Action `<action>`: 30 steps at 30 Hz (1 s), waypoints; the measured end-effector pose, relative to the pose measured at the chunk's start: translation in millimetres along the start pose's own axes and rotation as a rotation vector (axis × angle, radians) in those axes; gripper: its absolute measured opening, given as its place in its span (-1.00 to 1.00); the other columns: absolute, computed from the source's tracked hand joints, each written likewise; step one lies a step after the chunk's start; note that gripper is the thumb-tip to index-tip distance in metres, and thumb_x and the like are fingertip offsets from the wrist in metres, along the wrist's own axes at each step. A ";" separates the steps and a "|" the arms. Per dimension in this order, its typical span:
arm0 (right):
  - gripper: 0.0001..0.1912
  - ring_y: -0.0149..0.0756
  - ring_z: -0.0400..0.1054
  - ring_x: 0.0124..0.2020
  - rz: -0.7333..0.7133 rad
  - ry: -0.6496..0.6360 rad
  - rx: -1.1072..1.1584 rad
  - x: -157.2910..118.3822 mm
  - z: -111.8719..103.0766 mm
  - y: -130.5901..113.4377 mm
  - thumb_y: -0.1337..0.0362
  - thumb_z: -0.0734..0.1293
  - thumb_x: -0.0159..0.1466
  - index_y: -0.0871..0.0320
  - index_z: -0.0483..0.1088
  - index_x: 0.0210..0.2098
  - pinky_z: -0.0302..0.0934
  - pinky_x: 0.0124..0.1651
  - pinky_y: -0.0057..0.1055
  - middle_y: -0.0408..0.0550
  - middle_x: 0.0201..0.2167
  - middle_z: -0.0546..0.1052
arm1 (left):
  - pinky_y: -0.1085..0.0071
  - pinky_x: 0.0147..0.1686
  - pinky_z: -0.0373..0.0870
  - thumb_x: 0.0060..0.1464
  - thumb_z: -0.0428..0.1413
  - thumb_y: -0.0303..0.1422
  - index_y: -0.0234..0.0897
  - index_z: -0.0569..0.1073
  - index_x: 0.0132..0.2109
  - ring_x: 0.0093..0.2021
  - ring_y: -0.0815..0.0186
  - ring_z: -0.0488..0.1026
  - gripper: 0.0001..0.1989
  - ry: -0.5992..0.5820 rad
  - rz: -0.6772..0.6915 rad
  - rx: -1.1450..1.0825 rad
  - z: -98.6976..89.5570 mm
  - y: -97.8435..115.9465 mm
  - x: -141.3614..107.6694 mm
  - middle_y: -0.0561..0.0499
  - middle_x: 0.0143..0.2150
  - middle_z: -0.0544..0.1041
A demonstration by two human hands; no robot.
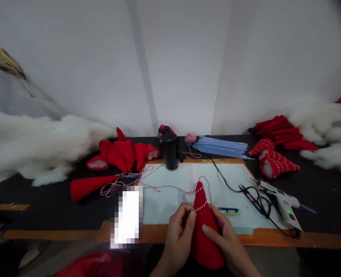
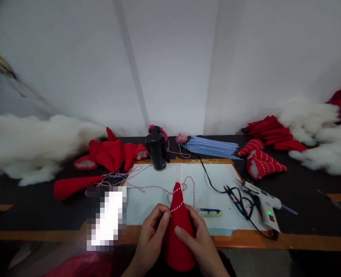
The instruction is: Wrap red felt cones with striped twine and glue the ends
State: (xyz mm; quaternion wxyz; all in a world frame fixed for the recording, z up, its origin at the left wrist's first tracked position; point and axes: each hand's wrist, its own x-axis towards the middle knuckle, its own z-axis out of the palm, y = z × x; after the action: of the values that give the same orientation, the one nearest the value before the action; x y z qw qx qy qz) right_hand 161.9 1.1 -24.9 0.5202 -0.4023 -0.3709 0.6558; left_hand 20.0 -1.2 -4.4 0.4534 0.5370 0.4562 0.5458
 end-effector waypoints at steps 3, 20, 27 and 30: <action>-0.31 -0.19 0.49 -0.31 0.134 -0.089 0.197 3.6 -4.4 -5.5 0.11 0.53 0.03 -0.05 0.29 0.11 0.36 -0.28 -0.34 -0.08 -0.16 0.58 | 0.50 -0.40 0.17 0.31 -0.03 -0.16 -0.27 0.30 -0.33 -0.41 0.39 0.19 -0.69 -0.048 -0.022 -0.003 -1.4 0.5 -2.7 0.08 -0.42 0.27; -0.35 -0.10 0.46 -0.05 0.049 0.013 0.204 0.3 -7.5 1.0 0.15 0.58 -0.04 0.03 0.40 0.03 0.36 -0.05 -0.27 -0.02 0.01 0.53 | 0.49 -0.39 0.18 0.30 -0.05 -0.12 -0.26 0.29 -0.34 -0.40 0.37 0.20 -0.66 -0.051 -0.032 0.039 5.3 -0.6 -6.4 0.07 -0.43 0.28; -0.49 -0.26 0.44 -0.40 0.040 -0.092 0.223 5.0 -12.9 -17.5 0.11 0.49 0.10 -0.01 0.30 -0.01 0.29 -0.36 -0.42 -0.10 -0.24 0.57 | 0.50 -0.53 0.00 0.25 0.03 -0.10 -0.26 0.24 -0.42 -0.52 0.43 0.05 -0.62 0.012 0.026 0.073 -16.6 8.1 -8.3 0.14 -0.55 0.12; -0.52 -0.24 0.44 -0.21 -0.090 -0.035 0.009 8.6 -19.0 -15.0 0.12 0.46 0.17 0.01 0.29 0.02 0.31 -0.20 -0.42 -0.08 -0.13 0.54 | 0.51 -0.56 0.00 0.24 0.06 -0.12 -0.26 0.28 -0.44 -0.55 0.44 0.06 -0.63 0.083 0.074 0.046 -28.0 18.7 -13.5 0.13 -0.56 0.15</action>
State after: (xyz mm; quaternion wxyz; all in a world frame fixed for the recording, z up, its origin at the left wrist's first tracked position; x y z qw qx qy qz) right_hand 183.9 13.7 -20.1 0.5443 -0.3713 -0.3945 0.6405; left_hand -8.0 -18.0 11.4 0.4010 0.5408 0.4670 0.5733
